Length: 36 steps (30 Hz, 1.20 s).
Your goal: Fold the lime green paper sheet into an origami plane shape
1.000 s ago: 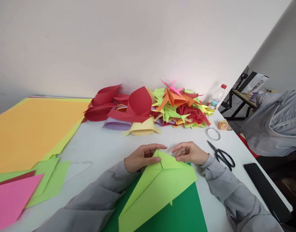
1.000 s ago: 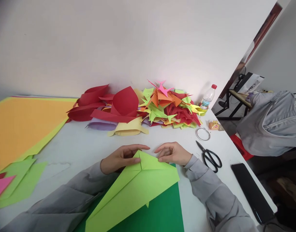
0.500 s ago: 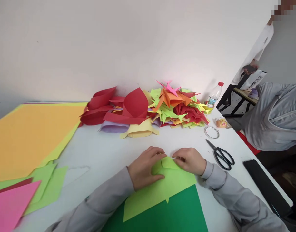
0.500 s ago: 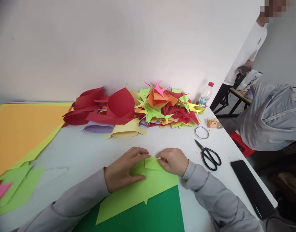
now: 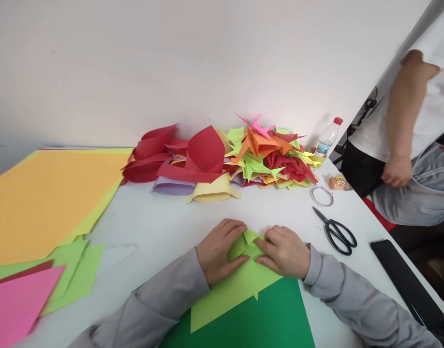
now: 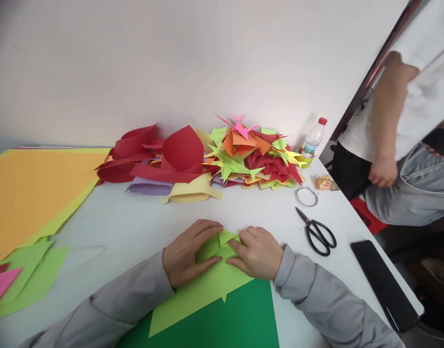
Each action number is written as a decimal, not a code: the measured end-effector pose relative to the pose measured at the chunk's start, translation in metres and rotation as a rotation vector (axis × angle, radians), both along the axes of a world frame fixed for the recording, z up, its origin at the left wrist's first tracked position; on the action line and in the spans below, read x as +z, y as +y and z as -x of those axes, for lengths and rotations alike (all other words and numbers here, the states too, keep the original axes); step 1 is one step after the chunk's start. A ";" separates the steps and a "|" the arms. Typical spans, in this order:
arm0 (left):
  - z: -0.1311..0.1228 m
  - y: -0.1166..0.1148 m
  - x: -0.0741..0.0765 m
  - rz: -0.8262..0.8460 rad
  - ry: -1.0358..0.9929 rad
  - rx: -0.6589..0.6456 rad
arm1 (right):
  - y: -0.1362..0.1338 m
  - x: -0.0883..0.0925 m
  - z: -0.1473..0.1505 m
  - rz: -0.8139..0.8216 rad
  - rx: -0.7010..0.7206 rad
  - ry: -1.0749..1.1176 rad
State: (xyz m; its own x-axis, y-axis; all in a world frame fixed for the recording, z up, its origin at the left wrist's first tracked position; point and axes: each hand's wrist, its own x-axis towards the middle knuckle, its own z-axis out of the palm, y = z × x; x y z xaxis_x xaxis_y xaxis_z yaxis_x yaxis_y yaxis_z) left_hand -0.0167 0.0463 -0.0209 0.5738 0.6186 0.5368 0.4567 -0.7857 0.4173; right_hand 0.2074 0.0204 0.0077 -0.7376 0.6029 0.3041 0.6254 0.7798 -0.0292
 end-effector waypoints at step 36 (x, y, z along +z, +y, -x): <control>0.006 0.003 -0.014 0.014 0.092 0.073 | 0.015 0.011 0.011 0.484 -0.317 0.004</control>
State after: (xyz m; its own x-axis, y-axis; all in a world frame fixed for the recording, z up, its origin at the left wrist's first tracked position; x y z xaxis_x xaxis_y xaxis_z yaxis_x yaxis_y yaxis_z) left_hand -0.0224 0.0491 -0.0348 0.5731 0.6677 0.4751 0.5492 -0.7433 0.3820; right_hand 0.1963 0.0358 0.0185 -0.4976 0.8654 -0.0589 0.8255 0.4517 -0.3385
